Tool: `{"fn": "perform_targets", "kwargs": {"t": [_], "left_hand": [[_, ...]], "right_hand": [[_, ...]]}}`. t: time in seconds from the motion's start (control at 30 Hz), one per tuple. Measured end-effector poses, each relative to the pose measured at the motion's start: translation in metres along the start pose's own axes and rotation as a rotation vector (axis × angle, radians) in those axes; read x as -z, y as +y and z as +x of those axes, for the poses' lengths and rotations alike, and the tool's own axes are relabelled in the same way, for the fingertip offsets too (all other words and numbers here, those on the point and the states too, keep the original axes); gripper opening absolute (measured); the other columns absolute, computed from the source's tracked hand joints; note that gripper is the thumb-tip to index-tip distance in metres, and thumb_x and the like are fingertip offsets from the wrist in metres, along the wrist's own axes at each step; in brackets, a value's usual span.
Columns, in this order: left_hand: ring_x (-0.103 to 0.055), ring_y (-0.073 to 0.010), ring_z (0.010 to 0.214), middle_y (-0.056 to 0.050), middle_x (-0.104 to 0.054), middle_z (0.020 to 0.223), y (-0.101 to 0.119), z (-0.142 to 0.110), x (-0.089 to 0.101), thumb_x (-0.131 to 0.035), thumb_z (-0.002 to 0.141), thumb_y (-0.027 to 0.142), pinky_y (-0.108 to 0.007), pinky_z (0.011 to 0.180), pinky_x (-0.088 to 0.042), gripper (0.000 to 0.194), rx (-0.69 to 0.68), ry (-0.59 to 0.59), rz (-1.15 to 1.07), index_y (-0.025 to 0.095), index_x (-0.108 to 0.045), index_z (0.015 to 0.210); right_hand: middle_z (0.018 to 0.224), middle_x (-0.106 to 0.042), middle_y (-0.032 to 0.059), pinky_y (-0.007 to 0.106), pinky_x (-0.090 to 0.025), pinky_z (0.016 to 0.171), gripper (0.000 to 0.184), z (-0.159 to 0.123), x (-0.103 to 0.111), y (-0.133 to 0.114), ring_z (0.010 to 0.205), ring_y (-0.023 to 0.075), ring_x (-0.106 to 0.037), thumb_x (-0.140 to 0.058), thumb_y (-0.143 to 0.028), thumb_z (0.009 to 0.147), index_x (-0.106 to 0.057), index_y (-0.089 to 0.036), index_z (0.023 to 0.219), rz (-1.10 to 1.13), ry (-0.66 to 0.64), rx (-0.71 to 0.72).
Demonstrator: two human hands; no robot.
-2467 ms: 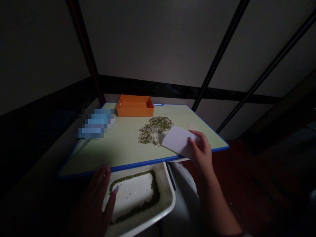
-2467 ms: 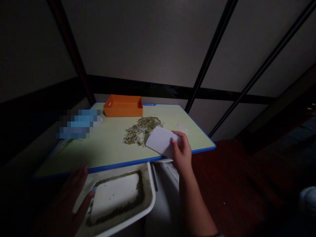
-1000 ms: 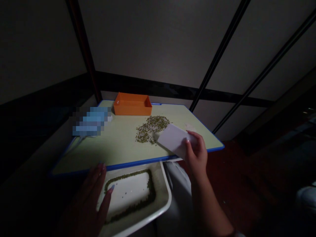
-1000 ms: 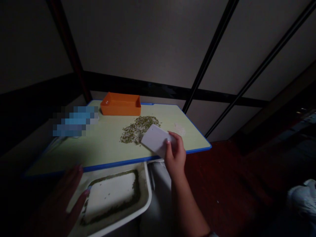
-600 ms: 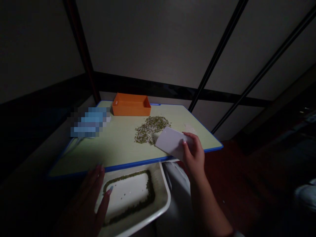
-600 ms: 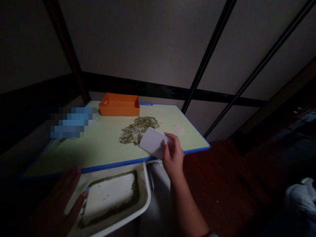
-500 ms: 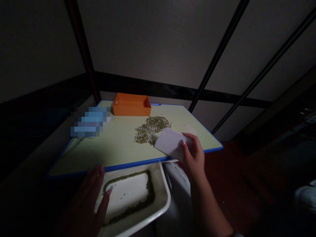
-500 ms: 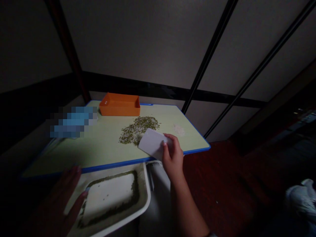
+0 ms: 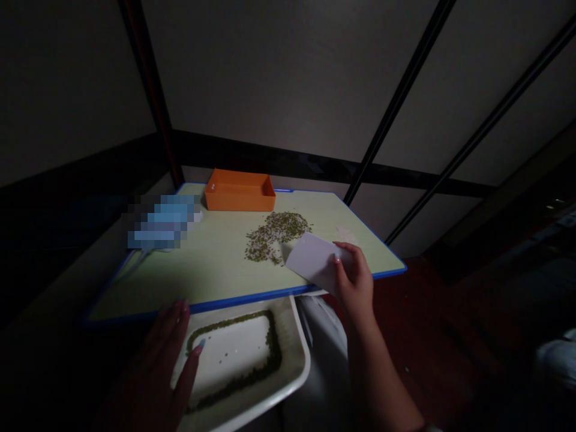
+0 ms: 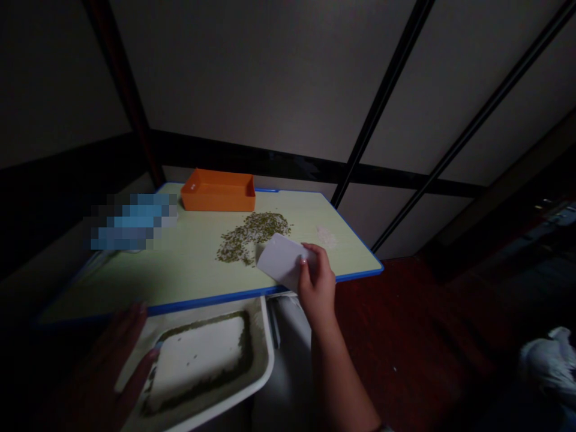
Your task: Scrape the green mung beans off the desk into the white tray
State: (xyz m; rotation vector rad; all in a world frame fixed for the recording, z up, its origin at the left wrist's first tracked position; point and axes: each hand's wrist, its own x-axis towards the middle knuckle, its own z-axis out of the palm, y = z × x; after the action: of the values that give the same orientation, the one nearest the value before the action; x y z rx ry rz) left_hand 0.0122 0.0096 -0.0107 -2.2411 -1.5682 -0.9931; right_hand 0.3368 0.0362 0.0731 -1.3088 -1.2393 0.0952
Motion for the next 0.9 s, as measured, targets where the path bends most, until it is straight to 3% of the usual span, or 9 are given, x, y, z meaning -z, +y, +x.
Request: {"fn": "perform_targets", "kwargs": {"t": [0.37, 0.9], "left_hand": [[-0.038, -0.0226, 0.139, -0.002, -0.043, 0.152, 0.003, 0.003, 0.003, -0.039, 0.088, 0.043, -0.045, 0.106, -0.048, 0.064, 0.026, -0.002, -0.017, 0.034, -0.020, 0.149], [-0.042, -0.0246, 0.136, -0.009, -0.047, 0.148, 0.006, 0.005, 0.004, -0.035, 0.091, 0.043, -0.046, 0.101, -0.051, 0.063, -0.040, 0.030, 0.063, 0.026, -0.019, 0.149]], "right_hand": [[0.109, -0.068, 0.0063, 0.036, -0.049, 0.087, 0.022, -0.003, -0.009, 0.004, 0.099, 0.0220, -0.063, -0.056, -0.033, 0.088, -0.061, -0.023, 0.107, 0.093, -0.028, -0.066], [0.107, -0.067, 0.0062, 0.036, -0.048, 0.088, 0.021, -0.006, -0.024, -0.001, 0.099, 0.0214, -0.062, -0.057, -0.033, 0.088, -0.060, -0.023, 0.105, 0.142, -0.053, -0.080]]}}
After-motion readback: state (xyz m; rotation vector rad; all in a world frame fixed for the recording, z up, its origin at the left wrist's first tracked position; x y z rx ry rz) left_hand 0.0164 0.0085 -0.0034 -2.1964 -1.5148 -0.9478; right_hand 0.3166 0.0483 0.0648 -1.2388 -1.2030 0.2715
